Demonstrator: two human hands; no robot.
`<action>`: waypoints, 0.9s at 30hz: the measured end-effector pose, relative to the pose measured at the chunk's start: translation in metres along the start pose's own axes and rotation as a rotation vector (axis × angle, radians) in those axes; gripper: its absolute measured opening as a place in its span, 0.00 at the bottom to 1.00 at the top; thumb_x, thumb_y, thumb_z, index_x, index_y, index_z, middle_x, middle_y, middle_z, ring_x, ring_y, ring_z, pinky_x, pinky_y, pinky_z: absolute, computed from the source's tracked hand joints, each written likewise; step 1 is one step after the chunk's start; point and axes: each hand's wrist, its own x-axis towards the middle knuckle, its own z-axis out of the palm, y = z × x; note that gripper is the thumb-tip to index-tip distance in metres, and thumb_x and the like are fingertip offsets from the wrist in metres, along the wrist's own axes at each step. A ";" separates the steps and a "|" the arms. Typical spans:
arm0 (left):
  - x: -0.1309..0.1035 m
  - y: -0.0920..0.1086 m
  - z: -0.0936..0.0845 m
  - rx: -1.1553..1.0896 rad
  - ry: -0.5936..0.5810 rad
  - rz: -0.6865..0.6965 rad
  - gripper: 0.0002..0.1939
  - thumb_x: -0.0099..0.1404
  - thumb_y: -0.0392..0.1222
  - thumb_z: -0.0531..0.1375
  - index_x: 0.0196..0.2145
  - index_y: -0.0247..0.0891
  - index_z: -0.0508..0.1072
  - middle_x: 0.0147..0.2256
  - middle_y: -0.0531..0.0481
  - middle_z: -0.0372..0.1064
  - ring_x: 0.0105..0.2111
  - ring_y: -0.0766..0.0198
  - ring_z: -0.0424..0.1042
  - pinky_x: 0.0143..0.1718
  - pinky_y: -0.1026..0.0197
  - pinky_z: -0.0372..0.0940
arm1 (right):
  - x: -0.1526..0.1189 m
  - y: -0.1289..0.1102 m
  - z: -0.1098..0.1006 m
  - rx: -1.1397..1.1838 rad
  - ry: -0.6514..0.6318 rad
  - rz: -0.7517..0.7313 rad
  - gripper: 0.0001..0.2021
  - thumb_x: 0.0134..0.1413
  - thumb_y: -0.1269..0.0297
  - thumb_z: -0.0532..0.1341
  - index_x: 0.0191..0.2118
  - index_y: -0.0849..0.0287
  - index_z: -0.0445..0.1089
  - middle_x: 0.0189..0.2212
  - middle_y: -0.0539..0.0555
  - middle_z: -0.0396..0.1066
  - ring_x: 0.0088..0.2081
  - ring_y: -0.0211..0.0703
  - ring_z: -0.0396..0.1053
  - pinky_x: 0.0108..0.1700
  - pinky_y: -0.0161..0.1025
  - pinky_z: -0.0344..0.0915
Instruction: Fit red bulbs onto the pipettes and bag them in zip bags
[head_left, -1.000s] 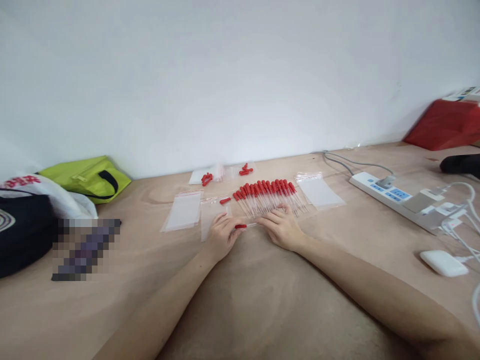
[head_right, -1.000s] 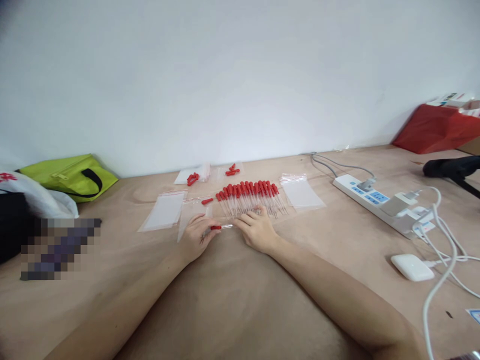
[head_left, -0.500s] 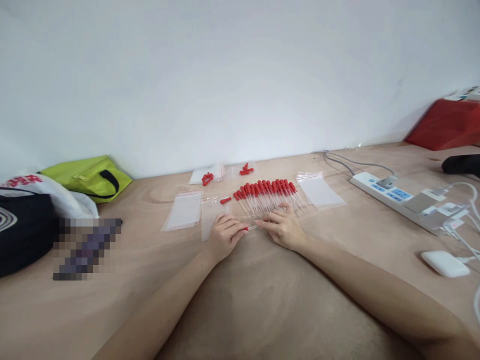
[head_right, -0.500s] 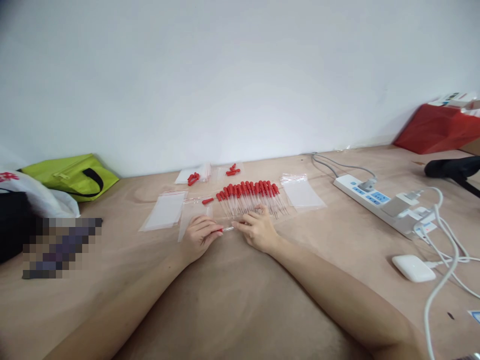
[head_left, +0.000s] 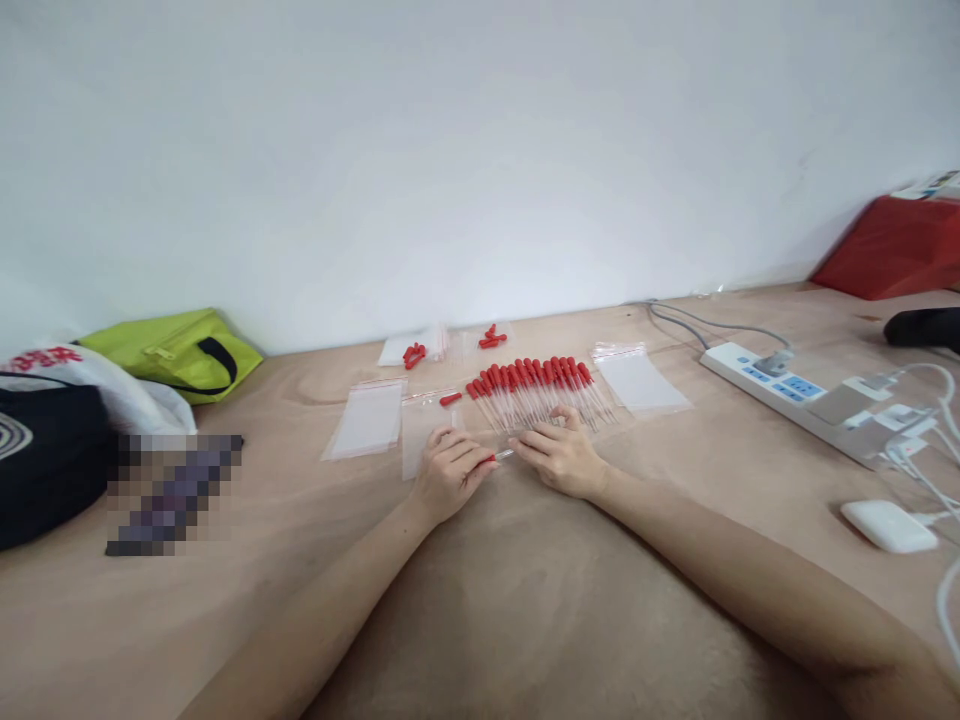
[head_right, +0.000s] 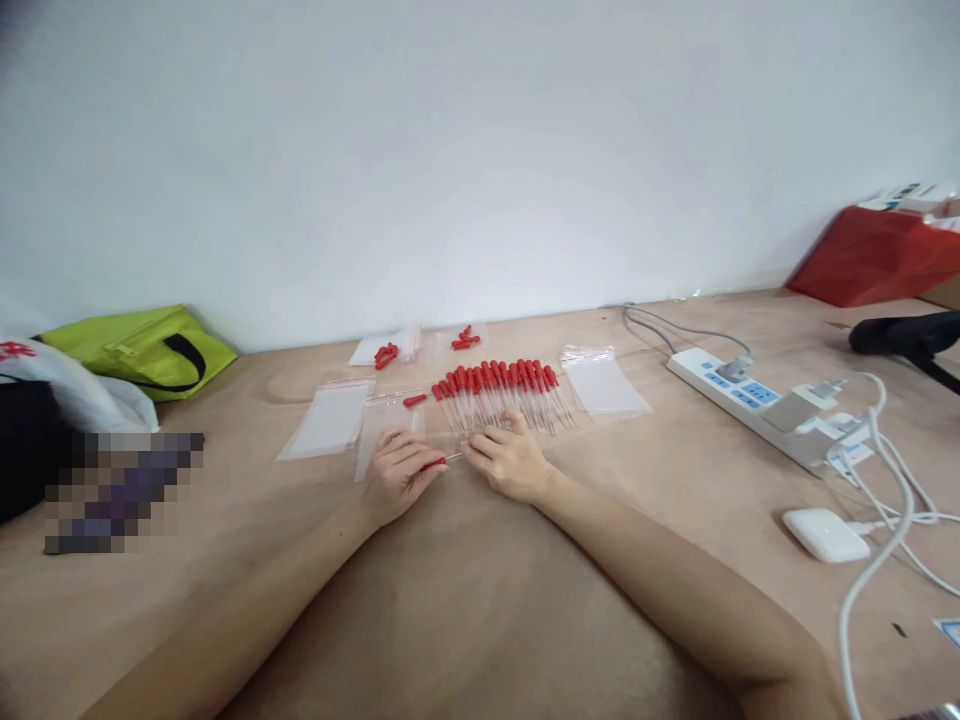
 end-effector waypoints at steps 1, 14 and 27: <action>0.000 0.000 0.000 0.008 -0.002 0.003 0.05 0.61 0.39 0.56 0.28 0.38 0.70 0.24 0.54 0.72 0.28 0.66 0.68 0.38 0.58 0.56 | 0.000 -0.001 0.000 0.003 -0.001 0.003 0.11 0.54 0.75 0.50 0.35 0.61 0.69 0.25 0.50 0.69 0.28 0.35 0.59 0.45 0.45 0.44; 0.004 -0.004 -0.002 0.029 -0.019 -0.064 0.10 0.63 0.44 0.54 0.29 0.39 0.71 0.27 0.53 0.73 0.30 0.64 0.68 0.39 0.58 0.55 | 0.006 -0.006 -0.003 0.057 -0.054 0.161 0.10 0.56 0.70 0.51 0.37 0.58 0.70 0.25 0.50 0.69 0.30 0.36 0.59 0.46 0.45 0.43; -0.002 -0.005 -0.004 -0.026 -0.115 -0.158 0.07 0.61 0.42 0.55 0.29 0.40 0.72 0.27 0.52 0.73 0.31 0.63 0.67 0.43 0.54 0.53 | -0.001 -0.001 -0.004 0.102 -0.113 0.181 0.11 0.55 0.71 0.50 0.31 0.58 0.69 0.24 0.50 0.67 0.31 0.37 0.58 0.48 0.46 0.41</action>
